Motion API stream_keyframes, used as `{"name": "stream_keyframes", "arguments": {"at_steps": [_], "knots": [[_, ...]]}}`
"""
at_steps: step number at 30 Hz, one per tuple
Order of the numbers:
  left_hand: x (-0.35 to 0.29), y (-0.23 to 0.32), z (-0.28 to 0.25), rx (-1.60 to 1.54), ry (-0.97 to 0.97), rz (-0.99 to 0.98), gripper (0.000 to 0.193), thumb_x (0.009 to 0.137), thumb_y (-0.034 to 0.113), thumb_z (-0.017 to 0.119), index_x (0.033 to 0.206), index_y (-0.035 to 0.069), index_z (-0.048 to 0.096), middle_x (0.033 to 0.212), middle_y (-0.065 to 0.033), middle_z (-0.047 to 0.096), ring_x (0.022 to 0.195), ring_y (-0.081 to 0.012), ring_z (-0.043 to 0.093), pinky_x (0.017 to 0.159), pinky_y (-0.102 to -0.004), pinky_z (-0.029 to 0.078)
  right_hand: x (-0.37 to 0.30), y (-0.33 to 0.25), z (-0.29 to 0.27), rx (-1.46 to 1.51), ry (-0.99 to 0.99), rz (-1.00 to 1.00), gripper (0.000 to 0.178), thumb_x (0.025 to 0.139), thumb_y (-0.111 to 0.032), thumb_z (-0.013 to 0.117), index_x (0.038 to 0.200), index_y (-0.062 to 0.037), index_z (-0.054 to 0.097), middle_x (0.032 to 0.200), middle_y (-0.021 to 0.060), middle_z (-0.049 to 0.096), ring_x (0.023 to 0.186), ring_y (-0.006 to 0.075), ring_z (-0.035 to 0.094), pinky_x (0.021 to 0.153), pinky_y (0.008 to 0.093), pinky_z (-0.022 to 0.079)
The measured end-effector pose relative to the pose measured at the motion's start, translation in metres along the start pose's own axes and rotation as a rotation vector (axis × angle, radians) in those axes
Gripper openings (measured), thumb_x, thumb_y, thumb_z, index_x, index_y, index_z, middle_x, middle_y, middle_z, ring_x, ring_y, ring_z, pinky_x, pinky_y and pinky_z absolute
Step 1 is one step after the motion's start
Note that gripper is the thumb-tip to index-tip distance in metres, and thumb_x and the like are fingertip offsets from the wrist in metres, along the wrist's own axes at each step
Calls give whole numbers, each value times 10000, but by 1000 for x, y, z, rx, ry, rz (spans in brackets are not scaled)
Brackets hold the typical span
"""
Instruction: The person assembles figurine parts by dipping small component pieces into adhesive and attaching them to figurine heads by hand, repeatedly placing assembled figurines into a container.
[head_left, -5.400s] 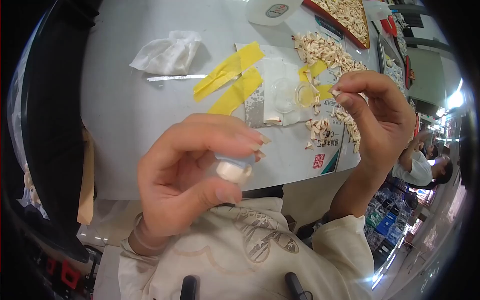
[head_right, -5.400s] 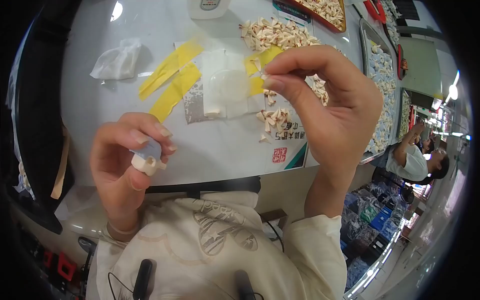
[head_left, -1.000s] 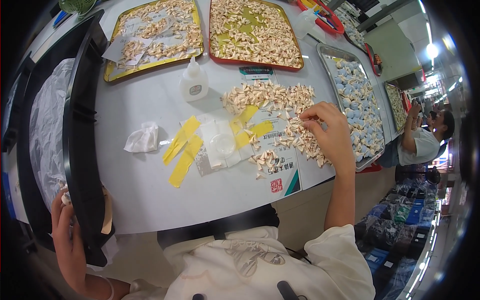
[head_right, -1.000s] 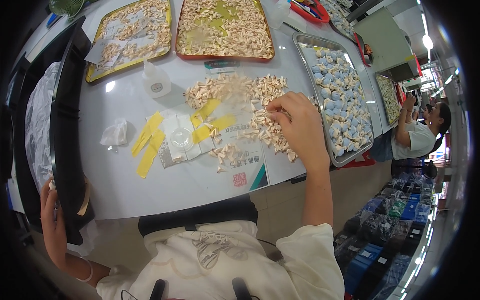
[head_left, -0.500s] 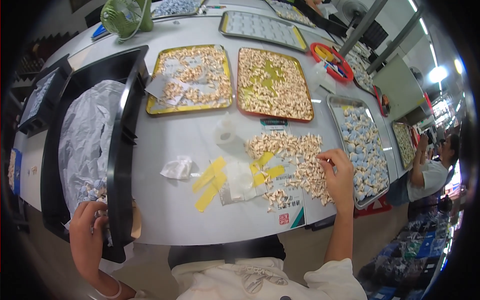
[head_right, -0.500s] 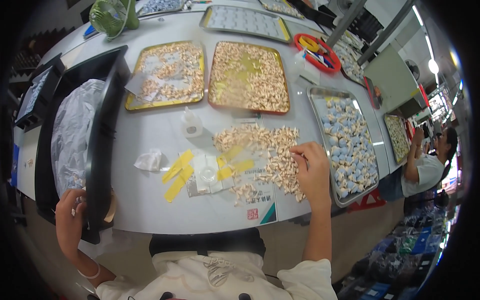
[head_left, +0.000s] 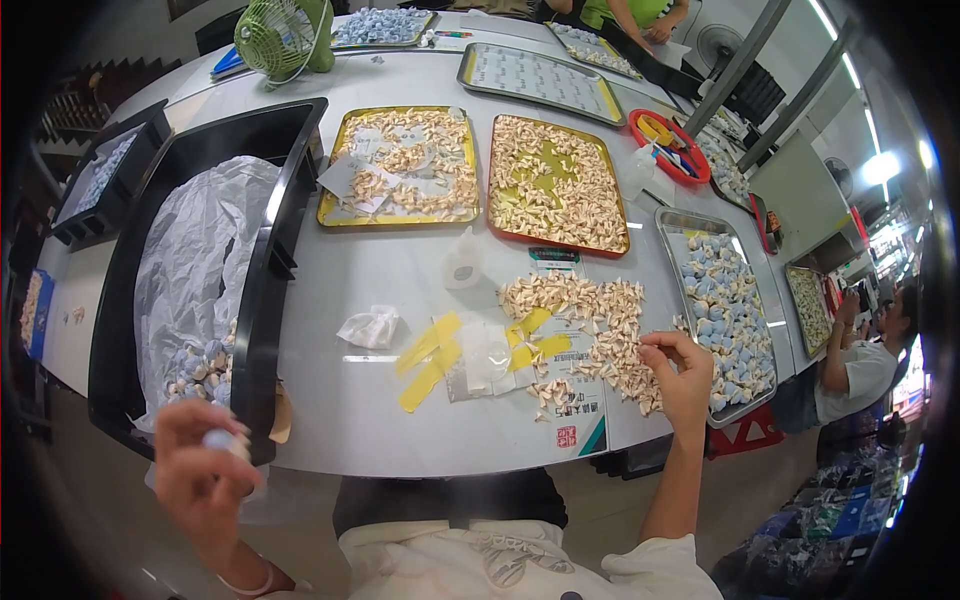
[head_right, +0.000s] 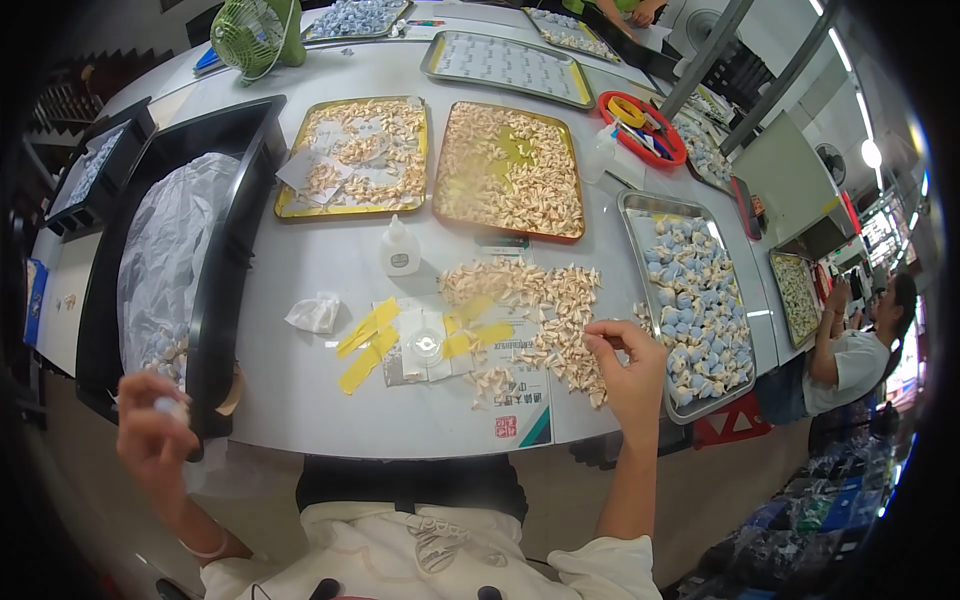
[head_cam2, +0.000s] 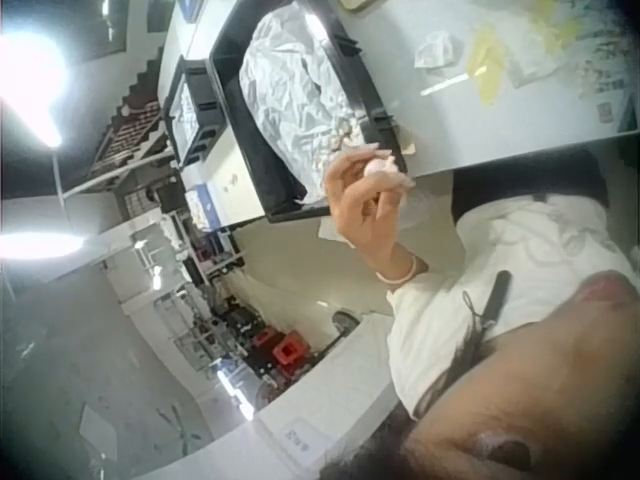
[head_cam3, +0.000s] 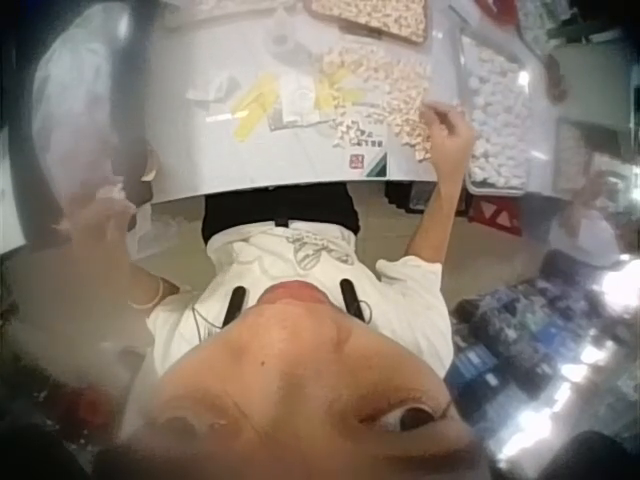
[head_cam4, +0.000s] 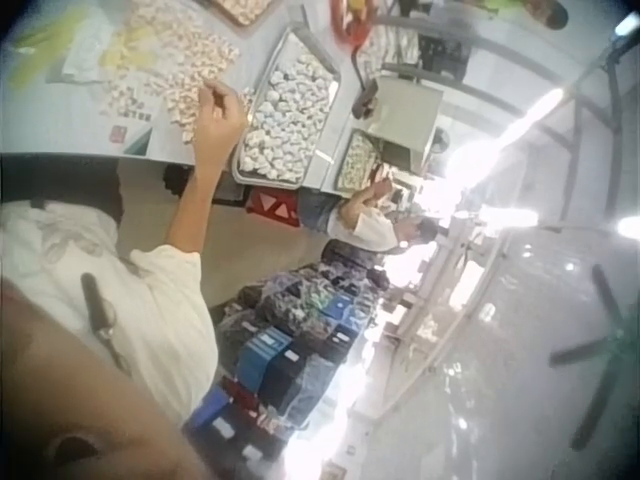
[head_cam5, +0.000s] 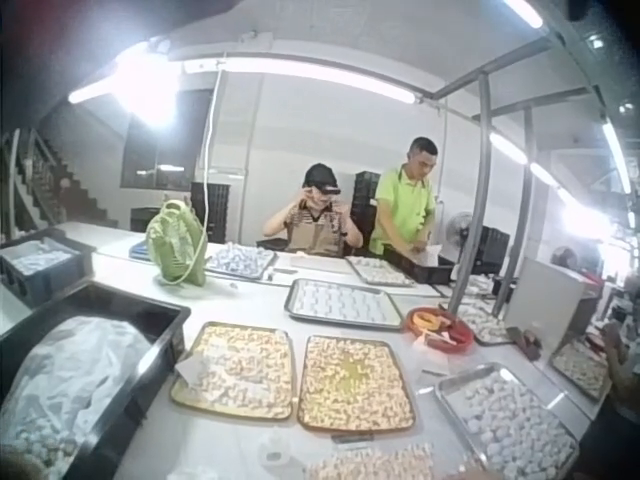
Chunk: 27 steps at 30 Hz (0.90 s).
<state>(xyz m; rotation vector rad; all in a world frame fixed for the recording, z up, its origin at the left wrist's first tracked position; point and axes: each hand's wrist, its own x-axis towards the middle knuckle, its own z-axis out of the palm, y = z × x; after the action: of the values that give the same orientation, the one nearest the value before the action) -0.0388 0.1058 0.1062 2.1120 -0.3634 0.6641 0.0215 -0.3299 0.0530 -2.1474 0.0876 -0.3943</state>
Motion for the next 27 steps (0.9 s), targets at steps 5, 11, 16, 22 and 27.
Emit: {"name": "stream_keyframes", "arguments": {"at_steps": [5,11,16,22,27], "knots": [[-26,23,48,-632,-112,-28,256,727,88,752,933,13,620,881,-178,585,745,-234,619,676,-317,518,-12,-14,1,-5,-21,-137,116,751,59,636,864,45,655,786,84,643,698,125,588,660,222,458],[-27,19,110,-1209,-219,-368,321,693,13,763,969,-19,601,982,-152,571,892,-231,591,804,-332,489,-21,-30,14,57,-58,-79,88,728,58,662,810,39,639,771,69,644,700,105,569,645,226,448],[-29,3,140,-1355,-207,-434,355,744,17,725,1058,-41,568,1033,-139,563,960,-232,554,872,-363,456,-23,-44,26,212,-75,-32,123,704,104,660,794,30,620,764,85,642,684,125,573,667,256,461],[-26,-13,152,-1334,-237,-420,356,762,-2,697,1085,-44,556,1076,-166,558,997,-234,553,891,-361,457,-16,-37,47,545,-280,-106,196,650,121,701,799,27,615,831,106,613,785,170,573,712,270,452],[-29,-24,152,-1383,-300,-345,346,764,-36,675,1088,-39,557,1122,-175,543,1028,-240,550,901,-365,454,-13,-40,60,724,-338,53,192,692,-15,747,791,-11,583,775,105,597,702,165,561,649,261,444]]}}
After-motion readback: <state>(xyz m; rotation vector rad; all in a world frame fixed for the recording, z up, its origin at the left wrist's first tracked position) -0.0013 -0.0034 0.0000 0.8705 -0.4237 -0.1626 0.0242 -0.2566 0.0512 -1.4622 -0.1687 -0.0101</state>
